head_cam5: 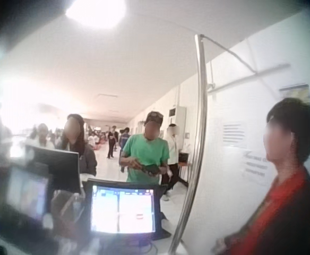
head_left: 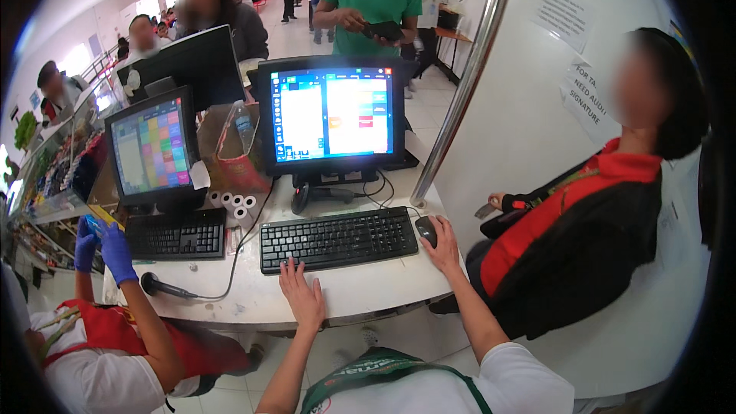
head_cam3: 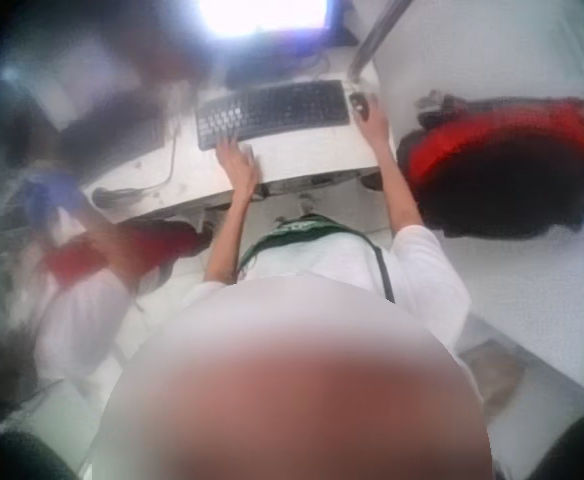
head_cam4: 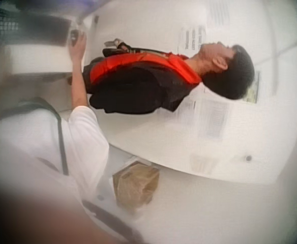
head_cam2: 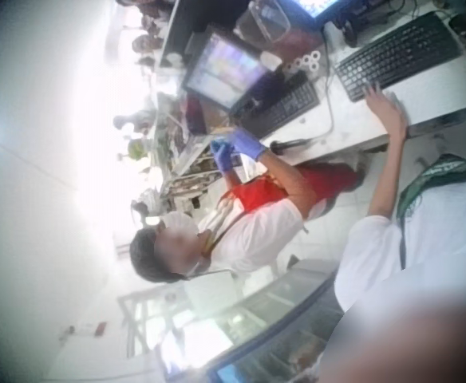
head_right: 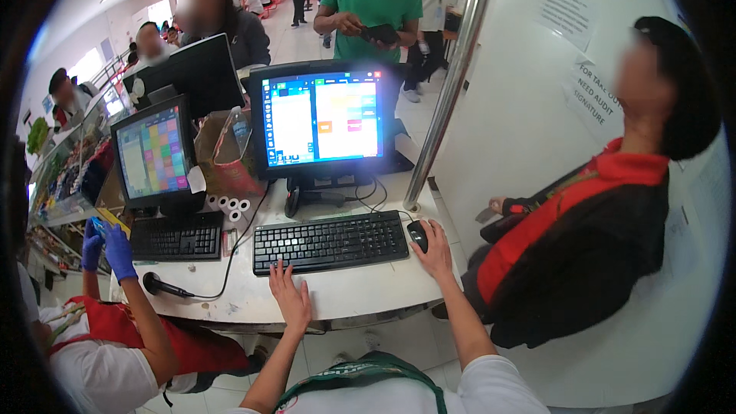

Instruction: The person operates a point-of-sale system, types on a keyboard, and uses a mouse to process transactions. They count and organize banknotes, open and close a cash drawer, and hand change to customers in a cafeteria setting.

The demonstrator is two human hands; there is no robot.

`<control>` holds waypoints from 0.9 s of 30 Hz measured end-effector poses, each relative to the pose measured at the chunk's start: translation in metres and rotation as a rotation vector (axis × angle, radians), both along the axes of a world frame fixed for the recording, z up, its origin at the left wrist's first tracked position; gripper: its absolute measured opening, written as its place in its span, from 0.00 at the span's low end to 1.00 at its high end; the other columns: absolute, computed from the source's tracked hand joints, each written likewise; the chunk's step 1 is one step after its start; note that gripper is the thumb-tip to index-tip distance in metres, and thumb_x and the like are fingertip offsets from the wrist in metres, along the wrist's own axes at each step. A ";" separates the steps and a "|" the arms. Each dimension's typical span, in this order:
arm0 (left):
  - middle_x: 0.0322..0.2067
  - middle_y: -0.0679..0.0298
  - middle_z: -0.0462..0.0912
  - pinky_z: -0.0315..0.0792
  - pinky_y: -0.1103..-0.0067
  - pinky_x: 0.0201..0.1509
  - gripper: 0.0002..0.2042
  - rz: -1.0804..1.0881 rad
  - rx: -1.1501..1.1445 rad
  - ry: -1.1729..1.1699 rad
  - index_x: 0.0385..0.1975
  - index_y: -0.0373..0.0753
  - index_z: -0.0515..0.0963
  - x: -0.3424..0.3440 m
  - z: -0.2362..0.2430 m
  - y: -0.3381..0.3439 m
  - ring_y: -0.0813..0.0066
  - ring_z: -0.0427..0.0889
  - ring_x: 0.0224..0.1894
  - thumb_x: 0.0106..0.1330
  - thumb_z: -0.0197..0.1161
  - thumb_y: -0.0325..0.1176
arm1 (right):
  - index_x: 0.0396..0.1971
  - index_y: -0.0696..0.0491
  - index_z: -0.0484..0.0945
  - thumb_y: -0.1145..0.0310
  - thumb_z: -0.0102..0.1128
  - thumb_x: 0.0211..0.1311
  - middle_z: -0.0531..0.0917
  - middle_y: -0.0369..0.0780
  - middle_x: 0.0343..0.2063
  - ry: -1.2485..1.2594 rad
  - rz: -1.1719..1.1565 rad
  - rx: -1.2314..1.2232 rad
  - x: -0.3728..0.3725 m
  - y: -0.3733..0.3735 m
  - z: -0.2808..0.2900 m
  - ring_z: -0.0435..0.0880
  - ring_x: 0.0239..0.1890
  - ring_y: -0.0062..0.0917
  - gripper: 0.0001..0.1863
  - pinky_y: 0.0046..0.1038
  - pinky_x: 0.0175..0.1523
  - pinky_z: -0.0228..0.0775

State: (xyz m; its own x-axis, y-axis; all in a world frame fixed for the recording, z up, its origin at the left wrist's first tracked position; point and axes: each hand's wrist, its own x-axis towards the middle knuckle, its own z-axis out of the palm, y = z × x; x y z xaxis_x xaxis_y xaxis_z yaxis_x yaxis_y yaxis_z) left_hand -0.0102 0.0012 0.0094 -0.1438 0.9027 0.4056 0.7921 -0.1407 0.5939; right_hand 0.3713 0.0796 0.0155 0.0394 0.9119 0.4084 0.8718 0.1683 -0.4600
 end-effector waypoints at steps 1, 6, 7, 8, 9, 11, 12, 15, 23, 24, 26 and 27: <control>0.74 0.49 0.56 0.41 0.53 0.79 0.26 -0.007 0.012 0.026 0.65 0.33 0.65 -0.001 0.000 0.001 0.45 0.46 0.78 0.68 0.60 0.32 | 0.68 0.48 0.67 0.55 0.68 0.61 0.69 0.49 0.64 0.001 0.003 0.021 0.000 0.000 -0.001 0.70 0.64 0.47 0.36 0.43 0.68 0.65; 0.78 0.50 0.46 0.33 0.51 0.80 0.34 -0.021 -0.105 0.022 0.71 0.34 0.59 -0.006 0.003 0.013 0.46 0.39 0.80 0.67 0.63 0.37 | 0.68 0.49 0.67 0.55 0.67 0.62 0.68 0.50 0.65 0.006 -0.013 0.014 0.002 0.001 -0.002 0.69 0.65 0.49 0.36 0.45 0.69 0.63; 0.78 0.50 0.46 0.33 0.51 0.80 0.34 -0.023 -0.062 0.032 0.71 0.34 0.58 -0.007 0.004 0.016 0.46 0.38 0.80 0.67 0.63 0.37 | 0.68 0.49 0.67 0.55 0.67 0.62 0.68 0.50 0.65 0.014 -0.026 -0.005 0.002 0.001 -0.002 0.68 0.66 0.49 0.35 0.45 0.69 0.62; 0.78 0.50 0.47 0.33 0.51 0.80 0.34 -0.027 -0.036 0.051 0.71 0.34 0.58 -0.008 0.004 0.019 0.46 0.38 0.80 0.67 0.63 0.38 | 0.68 0.50 0.67 0.55 0.66 0.63 0.67 0.51 0.65 0.016 -0.019 0.013 0.002 0.001 -0.003 0.68 0.66 0.50 0.35 0.45 0.69 0.62; 0.78 0.50 0.47 0.32 0.51 0.80 0.34 -0.017 0.014 0.087 0.71 0.34 0.58 -0.010 0.005 0.022 0.46 0.38 0.80 0.67 0.62 0.38 | 0.68 0.50 0.67 0.55 0.66 0.63 0.67 0.51 0.65 0.012 -0.010 0.018 0.002 0.001 -0.003 0.68 0.66 0.50 0.35 0.45 0.69 0.62; 0.78 0.50 0.47 0.32 0.51 0.80 0.35 -0.034 -0.030 0.097 0.71 0.34 0.59 -0.012 0.005 0.029 0.47 0.38 0.80 0.67 0.62 0.41 | 0.68 0.49 0.66 0.54 0.66 0.63 0.67 0.51 0.65 0.021 -0.008 0.008 0.002 0.000 -0.002 0.68 0.66 0.50 0.35 0.45 0.69 0.62; 0.78 0.50 0.47 0.32 0.51 0.80 0.35 -0.038 -0.043 0.116 0.71 0.34 0.59 -0.013 0.005 0.031 0.47 0.38 0.80 0.67 0.62 0.41 | 0.68 0.50 0.67 0.53 0.66 0.63 0.67 0.51 0.65 0.037 0.000 0.005 0.002 -0.001 -0.002 0.67 0.66 0.49 0.35 0.45 0.69 0.62; 0.77 0.50 0.48 0.32 0.51 0.80 0.35 -0.062 -0.067 0.147 0.70 0.33 0.61 -0.014 0.004 0.037 0.47 0.38 0.80 0.66 0.63 0.43 | 0.67 0.50 0.67 0.53 0.66 0.63 0.67 0.50 0.65 0.061 -0.014 -0.008 0.001 -0.001 0.000 0.67 0.66 0.49 0.35 0.45 0.70 0.61; 0.77 0.49 0.48 0.31 0.50 0.80 0.34 -0.057 -0.110 0.120 0.68 0.32 0.63 -0.011 0.002 0.037 0.46 0.38 0.80 0.67 0.61 0.45 | 0.67 0.51 0.68 0.57 0.67 0.63 0.68 0.50 0.64 0.078 -0.005 0.025 -0.002 -0.001 0.006 0.69 0.65 0.48 0.34 0.43 0.69 0.63; 0.77 0.49 0.49 0.31 0.50 0.80 0.33 -0.051 -0.084 0.133 0.68 0.32 0.63 -0.011 0.003 0.037 0.46 0.38 0.80 0.68 0.61 0.45 | 0.67 0.51 0.68 0.57 0.67 0.63 0.68 0.50 0.64 0.082 -0.008 0.019 -0.002 -0.001 0.006 0.70 0.65 0.48 0.34 0.43 0.69 0.63; 0.77 0.48 0.49 0.32 0.50 0.80 0.33 -0.060 -0.110 0.113 0.68 0.31 0.63 -0.011 0.003 0.037 0.46 0.39 0.80 0.68 0.61 0.45 | 0.67 0.51 0.67 0.58 0.67 0.63 0.68 0.50 0.64 0.083 -0.007 0.014 -0.002 -0.001 0.006 0.70 0.65 0.48 0.34 0.43 0.69 0.64; 0.77 0.48 0.49 0.32 0.50 0.80 0.33 -0.064 -0.108 0.109 0.68 0.31 0.63 -0.011 0.003 0.037 0.46 0.39 0.80 0.68 0.60 0.44 | 0.67 0.51 0.67 0.58 0.67 0.63 0.68 0.50 0.64 0.080 -0.006 0.014 -0.002 -0.001 0.006 0.70 0.65 0.48 0.34 0.43 0.69 0.64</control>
